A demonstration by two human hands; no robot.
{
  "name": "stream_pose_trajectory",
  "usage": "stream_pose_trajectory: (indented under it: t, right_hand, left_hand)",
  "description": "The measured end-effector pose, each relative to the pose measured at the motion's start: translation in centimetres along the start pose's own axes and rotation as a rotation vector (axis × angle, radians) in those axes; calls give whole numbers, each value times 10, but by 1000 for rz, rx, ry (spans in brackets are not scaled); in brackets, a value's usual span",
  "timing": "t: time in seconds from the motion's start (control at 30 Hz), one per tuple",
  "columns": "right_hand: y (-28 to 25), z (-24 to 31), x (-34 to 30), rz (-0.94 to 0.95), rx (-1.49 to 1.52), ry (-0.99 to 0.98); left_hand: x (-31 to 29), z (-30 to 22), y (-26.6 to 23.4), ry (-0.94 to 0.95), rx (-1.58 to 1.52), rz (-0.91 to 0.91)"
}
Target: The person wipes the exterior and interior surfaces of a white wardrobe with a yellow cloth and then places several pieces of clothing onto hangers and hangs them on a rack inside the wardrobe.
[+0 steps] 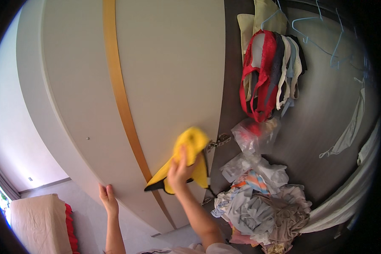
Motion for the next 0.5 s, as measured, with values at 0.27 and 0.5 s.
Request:
stream_pose_trajectory:
  t: [0.27,0.5]
  right_hand:
    - [-8,-30,-9,192,-299,-531]
    - [-71,-59,111,-22,-629,-138]
  left_hand:
    - [-5,27,-14,-71,139,40]
    - [-7,19,-6,9,158,13]
Point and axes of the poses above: each hand's wrist, its own x-axis towards the middle knuckle, its own y-axis out of the palm, z = x × y, the point moved 8 cm from there along x, towards the middle knuckle, and after that the axes turned 13 degrees about -x, right-handed, at the moved point
